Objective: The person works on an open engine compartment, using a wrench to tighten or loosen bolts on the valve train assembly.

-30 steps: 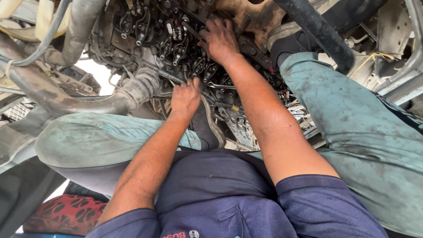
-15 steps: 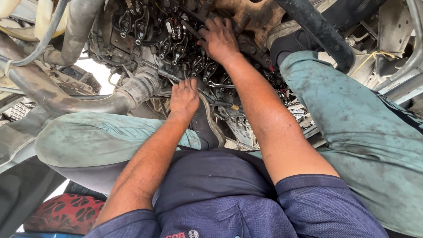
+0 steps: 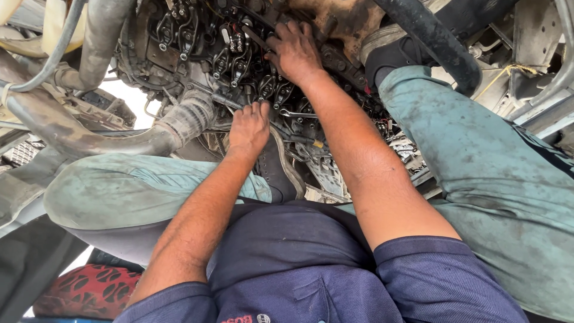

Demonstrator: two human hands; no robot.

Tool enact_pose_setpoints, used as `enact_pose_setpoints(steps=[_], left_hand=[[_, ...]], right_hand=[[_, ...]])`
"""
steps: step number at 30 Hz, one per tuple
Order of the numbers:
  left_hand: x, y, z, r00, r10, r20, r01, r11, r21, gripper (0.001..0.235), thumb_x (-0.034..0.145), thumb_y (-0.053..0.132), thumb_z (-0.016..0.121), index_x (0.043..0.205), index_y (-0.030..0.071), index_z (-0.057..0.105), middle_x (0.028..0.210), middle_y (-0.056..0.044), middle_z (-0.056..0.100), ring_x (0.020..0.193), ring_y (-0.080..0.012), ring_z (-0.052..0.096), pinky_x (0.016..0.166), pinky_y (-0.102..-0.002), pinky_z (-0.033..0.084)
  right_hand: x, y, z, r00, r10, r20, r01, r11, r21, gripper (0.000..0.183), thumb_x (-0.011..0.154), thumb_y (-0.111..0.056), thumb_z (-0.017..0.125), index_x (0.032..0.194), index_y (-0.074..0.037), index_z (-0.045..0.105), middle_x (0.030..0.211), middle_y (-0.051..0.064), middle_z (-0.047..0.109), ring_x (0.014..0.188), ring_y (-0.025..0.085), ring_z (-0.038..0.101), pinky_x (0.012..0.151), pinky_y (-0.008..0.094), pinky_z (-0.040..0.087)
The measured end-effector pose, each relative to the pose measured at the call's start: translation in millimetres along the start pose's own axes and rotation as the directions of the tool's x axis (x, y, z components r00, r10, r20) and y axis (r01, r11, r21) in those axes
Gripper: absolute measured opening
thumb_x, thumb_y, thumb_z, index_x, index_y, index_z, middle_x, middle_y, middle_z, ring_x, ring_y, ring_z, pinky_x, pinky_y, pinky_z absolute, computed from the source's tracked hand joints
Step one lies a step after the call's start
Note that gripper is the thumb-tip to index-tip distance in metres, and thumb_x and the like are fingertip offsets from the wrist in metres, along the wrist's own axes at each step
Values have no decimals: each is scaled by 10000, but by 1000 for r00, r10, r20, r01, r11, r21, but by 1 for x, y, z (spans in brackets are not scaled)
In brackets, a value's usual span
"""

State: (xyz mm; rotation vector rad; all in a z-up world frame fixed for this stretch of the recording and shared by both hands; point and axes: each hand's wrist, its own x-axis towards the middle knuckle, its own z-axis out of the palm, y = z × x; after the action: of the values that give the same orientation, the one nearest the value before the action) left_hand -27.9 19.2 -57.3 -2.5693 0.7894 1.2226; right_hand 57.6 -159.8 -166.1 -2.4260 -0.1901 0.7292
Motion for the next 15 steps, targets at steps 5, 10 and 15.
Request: enact_pose_setpoints(steps=[5,10,15], left_hand=[[1,2,-13,1000,3,7,-3,1000,-28,326,991,146,494,1301,49,525,1110,-137,624,1029,-279,620,818,-407,483],[-14,-7,-47,990,-20,-139,6,994,-106,557,852,392,592,1256,9,581,1073,-159,633,1011,-320,596,859,-448,437],[-17,-20,-52,999,-21,33,21,1000,11,275,975,282,559,1115,95,704,1110,-101,694,1098,-281,620,966,-474,422]], right_hand=[[1,-1,-1,999,32,44,-32,999,12,400,986,-413,656,1288,-155,698,1387,132,539,1355,326,425,1180,579,232],[-1,-3,-4,998,31,61,-29,999,-37,394,999,-404,635,1311,-167,681,1423,140,519,1382,338,407,1188,581,231],[3,-2,-3,989,67,130,-65,998,-19,436,992,-410,632,1353,-166,646,1459,147,488,1397,349,384,1189,598,216]])
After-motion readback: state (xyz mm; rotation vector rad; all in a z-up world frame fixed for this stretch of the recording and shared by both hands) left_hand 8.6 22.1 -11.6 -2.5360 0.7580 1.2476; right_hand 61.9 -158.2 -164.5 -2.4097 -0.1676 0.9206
